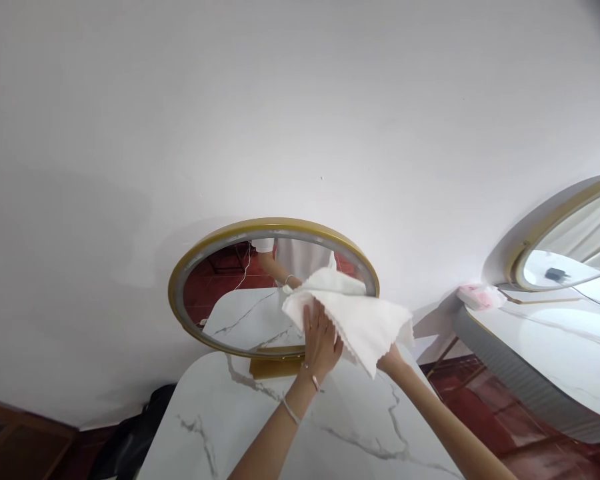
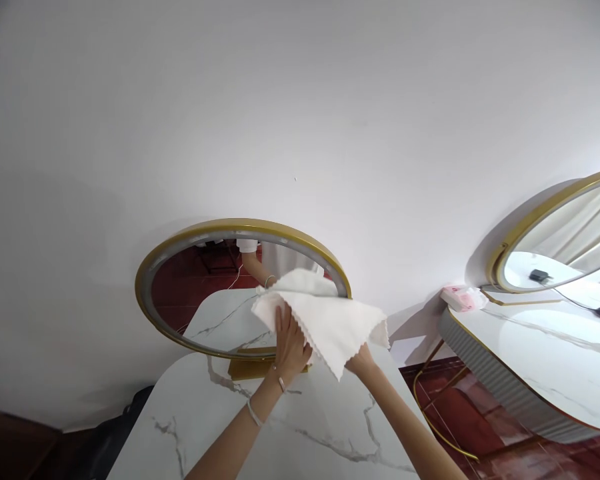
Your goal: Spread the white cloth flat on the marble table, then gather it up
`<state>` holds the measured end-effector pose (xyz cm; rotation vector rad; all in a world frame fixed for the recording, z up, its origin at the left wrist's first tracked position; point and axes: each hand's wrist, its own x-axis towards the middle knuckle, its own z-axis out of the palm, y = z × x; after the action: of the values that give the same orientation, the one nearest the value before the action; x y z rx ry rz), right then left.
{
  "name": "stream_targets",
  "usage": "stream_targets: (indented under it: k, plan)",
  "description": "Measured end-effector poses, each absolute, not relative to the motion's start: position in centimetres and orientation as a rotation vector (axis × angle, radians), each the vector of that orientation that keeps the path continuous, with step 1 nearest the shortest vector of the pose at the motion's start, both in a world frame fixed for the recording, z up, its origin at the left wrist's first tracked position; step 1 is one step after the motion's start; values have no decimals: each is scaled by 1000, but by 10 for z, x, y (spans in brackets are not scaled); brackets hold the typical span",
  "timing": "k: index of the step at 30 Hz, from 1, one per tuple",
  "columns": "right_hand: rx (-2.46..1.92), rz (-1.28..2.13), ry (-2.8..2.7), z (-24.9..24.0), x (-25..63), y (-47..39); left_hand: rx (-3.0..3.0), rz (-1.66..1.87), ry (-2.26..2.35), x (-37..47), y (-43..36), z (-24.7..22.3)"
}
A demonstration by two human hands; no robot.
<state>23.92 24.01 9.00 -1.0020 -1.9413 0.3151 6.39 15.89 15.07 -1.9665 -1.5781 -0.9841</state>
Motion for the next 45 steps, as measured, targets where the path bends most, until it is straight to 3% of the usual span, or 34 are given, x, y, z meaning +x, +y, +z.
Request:
stream_targets:
  k: [4,7,12,18,22,25,34,39,42,45]
  plan:
    - [-1118,588,-1804,33,267,189,-2008,-922,-1724,65,125,79]
    - [-1164,672,-1707,22,269,148,-2029,-861,-1813,65,100,52]
    - [-1257,578,-1351,58,272,114,-2052,-740,-1873,74,57,45]
    - [-1105,690,-1852,90,302,117,-1940,-868,-1801,62,14,44]
    - [-1043,751,-1937,108,309,115,-1719,-1154,-2278,35,19,51]
    - [-1088,705,-1865,118,306,112,-2070,-1291,-2633,23,26,54]
    - [-1193,385,-1858,153,274,75,-2271,-1484,-2828,79,-7,27]
    - [-1223,135,-1818,185,280,49,-2021,-1700,-2753,80,-38,54]
    - [-1273,174,-1700,195,301,35,-1825,-1842,-2619,53,-75,90]
    - [-1313,348,-1663,200,328,15,-1863,-1763,-2545,26,-115,130]
